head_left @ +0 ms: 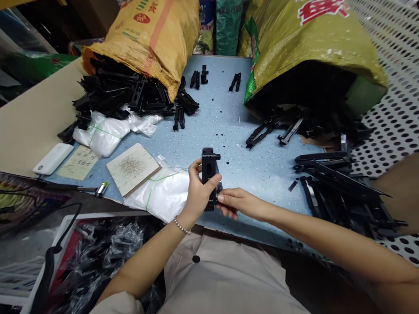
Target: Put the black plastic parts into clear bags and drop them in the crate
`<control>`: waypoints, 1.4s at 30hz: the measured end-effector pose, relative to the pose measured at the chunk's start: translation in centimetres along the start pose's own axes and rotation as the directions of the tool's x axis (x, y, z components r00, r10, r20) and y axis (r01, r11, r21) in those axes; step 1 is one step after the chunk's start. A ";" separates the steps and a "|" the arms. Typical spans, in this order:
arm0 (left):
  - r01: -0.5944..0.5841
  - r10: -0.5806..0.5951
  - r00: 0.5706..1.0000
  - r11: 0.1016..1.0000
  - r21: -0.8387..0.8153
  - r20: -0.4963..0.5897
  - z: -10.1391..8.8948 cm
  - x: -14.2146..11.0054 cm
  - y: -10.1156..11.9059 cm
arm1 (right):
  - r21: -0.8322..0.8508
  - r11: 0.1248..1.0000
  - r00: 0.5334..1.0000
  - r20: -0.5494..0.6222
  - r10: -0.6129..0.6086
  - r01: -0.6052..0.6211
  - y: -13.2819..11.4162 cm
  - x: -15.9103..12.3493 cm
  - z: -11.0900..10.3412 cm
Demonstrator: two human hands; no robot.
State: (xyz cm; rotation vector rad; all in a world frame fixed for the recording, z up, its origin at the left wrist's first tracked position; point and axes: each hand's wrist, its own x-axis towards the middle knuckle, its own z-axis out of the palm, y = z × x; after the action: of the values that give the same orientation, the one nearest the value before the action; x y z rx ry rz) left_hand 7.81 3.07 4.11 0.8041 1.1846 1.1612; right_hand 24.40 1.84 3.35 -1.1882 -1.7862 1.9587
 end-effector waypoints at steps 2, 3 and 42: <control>-0.026 0.028 0.998 0.999 0.032 -0.054 -1.0 1.8 -0.9 | -0.251 0.967 0.981 -0.176 -0.082 0.035 0.5 1.2 -2.8; -0.015 0.018 0.997 0.999 0.039 -0.081 -1.5 2.9 -1.5 | -0.406 0.914 0.938 -0.317 -0.144 0.004 0.8 1.9 -4.7; -0.004 -0.004 0.982 0.999 0.046 0.190 3.1 0.2 -1.2 | 0.355 0.908 0.910 -0.410 -0.063 0.223 -0.8 1.3 -3.6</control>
State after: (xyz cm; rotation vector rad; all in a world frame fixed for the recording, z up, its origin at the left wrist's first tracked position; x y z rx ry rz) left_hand 11.10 3.21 3.68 0.9292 1.0556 1.0353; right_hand 25.79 5.51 3.84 -1.1627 -1.1725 1.7312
